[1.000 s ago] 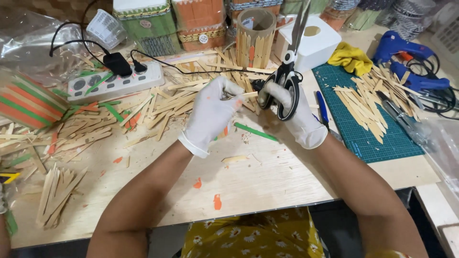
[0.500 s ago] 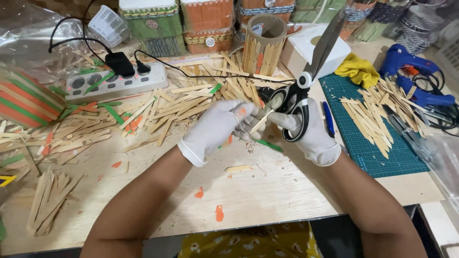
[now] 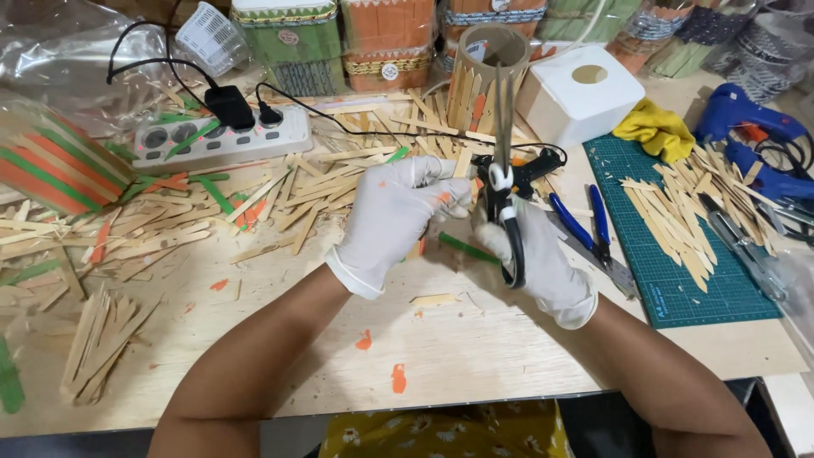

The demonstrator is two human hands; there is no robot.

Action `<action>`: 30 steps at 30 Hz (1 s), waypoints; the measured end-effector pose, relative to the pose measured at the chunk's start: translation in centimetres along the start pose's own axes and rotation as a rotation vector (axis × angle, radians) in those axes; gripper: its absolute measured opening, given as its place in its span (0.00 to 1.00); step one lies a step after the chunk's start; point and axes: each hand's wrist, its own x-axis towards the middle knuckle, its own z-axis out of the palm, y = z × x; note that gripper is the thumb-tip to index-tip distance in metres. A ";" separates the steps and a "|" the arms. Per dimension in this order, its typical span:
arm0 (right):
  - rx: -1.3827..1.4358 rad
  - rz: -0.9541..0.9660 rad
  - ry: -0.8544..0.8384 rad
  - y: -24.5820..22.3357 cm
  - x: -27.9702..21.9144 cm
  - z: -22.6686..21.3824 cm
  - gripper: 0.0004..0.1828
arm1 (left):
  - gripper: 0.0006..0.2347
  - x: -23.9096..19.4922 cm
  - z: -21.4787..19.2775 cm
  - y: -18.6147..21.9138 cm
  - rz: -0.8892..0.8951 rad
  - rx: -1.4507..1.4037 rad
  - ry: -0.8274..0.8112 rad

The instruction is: Constructing small decorative items by cutting popsicle sticks to size and joining them with hot glue and tape.

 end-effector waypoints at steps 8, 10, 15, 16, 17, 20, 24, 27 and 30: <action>-0.207 0.023 -0.018 -0.3 -0.1 -0.1 0.14 | 0.15 -1.3 0.3 2.1 0.128 0.026 0.161; -0.215 0.021 -0.012 -0.2 0.0 -0.2 0.14 | 0.15 -1.2 0.3 2.2 0.138 0.021 0.181; -0.168 -0.084 -0.118 0.3 0.2 -0.5 0.20 | 0.15 -1.2 0.3 1.6 0.172 0.008 0.213; -0.169 -0.084 -0.119 0.4 0.2 -0.5 0.20 | 0.15 -1.3 0.1 1.7 0.172 0.008 0.214; -0.152 -0.097 -0.126 0.5 0.3 -0.6 0.19 | 0.15 -1.3 0.0 1.7 0.183 0.038 0.204; -0.134 -0.120 -0.137 -0.1 0.3 -0.8 0.19 | 0.15 -1.3 0.1 1.4 0.193 0.059 0.180; -0.142 -0.138 -0.133 -0.9 0.4 -0.8 0.18 | 0.15 -0.8 -0.1 0.6 0.204 -0.043 0.138; -0.189 -0.152 -0.139 1.6 0.4 -1.1 0.19 | 0.15 -1.1 -0.3 1.1 0.222 -0.026 0.149; -0.177 -0.138 -0.127 2.4 0.3 -1.4 0.19 | 0.15 -1.1 -0.3 0.8 0.241 0.053 0.164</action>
